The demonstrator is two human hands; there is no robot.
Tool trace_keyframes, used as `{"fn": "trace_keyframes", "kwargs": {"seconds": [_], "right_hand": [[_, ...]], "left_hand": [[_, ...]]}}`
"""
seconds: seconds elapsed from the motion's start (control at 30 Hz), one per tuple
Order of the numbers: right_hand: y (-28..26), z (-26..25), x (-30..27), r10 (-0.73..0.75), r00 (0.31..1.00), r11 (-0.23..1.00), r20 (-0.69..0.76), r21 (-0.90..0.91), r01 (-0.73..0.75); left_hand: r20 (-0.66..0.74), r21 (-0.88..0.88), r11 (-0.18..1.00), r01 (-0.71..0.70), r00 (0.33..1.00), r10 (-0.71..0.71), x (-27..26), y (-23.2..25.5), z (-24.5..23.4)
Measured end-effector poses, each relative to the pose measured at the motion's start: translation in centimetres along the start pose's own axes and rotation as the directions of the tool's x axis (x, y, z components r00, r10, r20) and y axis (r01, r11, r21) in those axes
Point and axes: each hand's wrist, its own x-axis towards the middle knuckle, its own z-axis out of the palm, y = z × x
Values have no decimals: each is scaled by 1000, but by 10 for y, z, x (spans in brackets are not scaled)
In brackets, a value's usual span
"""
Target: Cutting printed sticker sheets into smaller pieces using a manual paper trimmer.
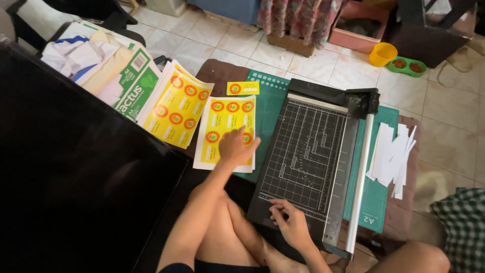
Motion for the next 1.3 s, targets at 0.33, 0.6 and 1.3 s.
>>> {"fn": "trace_keyframes", "kwargs": {"seconds": [0.33, 0.6, 1.3], "right_hand": [[17, 4, 6, 87, 996, 996, -7, -25, -87], [47, 13, 16, 40, 992, 981, -117, -182, -61], [-1, 7, 10, 318, 945, 934, -78, -143, -327]], "left_hand": [[-149, 659, 671, 339, 934, -325, 131, -176, -85], [-264, 805, 566, 178, 962, 74, 189, -222, -77], [-379, 451, 834, 318, 914, -144, 204, -180, -184]]}}
